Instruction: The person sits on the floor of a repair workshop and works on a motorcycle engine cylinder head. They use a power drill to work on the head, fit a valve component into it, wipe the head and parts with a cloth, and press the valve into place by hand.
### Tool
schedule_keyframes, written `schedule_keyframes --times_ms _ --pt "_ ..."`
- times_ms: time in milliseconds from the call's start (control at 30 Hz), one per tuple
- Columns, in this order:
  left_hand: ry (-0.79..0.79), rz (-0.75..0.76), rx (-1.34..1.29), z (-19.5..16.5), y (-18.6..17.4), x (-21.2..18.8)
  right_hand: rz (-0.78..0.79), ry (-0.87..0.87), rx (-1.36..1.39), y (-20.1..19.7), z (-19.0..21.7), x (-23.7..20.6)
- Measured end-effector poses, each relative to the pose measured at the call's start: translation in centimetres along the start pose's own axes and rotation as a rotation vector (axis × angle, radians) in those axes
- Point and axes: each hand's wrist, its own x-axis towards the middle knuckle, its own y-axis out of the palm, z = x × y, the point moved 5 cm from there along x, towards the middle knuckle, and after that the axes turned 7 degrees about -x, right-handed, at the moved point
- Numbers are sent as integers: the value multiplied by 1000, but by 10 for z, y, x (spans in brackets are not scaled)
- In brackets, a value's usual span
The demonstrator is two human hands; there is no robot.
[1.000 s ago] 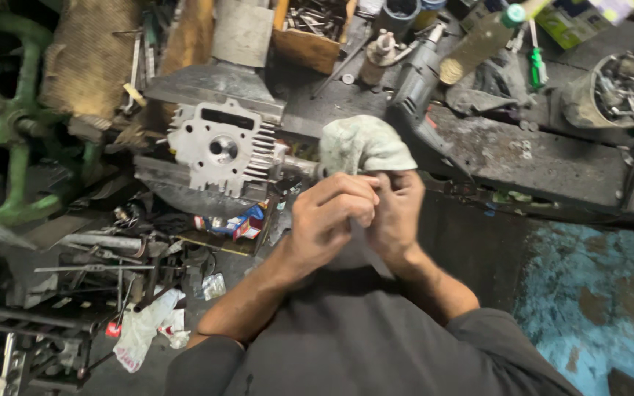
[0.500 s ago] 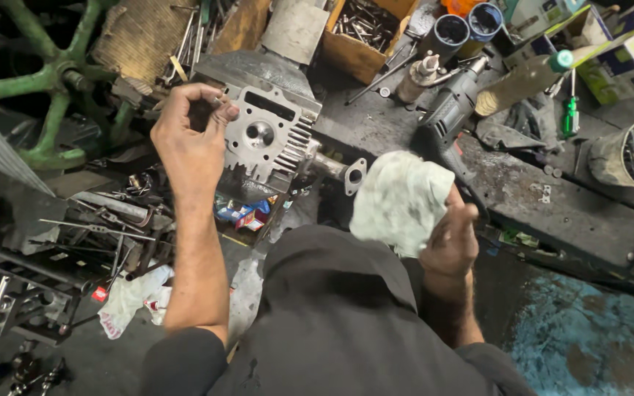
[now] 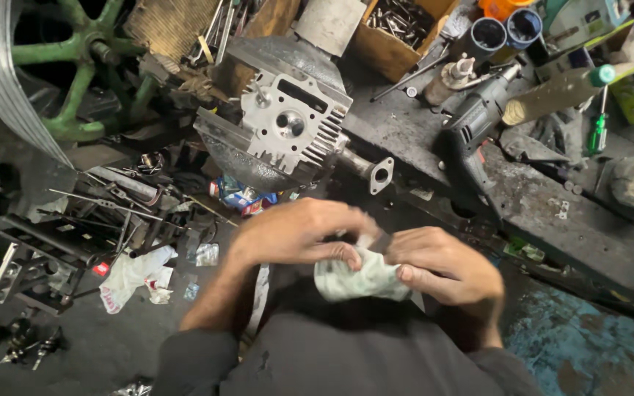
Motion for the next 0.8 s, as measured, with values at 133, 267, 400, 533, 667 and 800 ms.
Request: schedule_keyframes --times_ms 133,267,400,533,667,800 --pt "-125 22 27 8 -14 -8 -253 171 -385 -27 9 -6" --pt "-202 -28 104 2 -23 -14 -465 281 -309 -14 -6 -9" --pt "226 -222 63 -16 -26 -13 -336 219 -452 16 -20 8" --pt "8 -6 -23 12 -16 -20 -409 273 -33 10 -21 17" --pt "15 -202 -48 23 -31 -44 -363 80 192 9 -7 33" --pt "64 -903 135 23 -69 -73 -779 -240 941 13 -24 37"
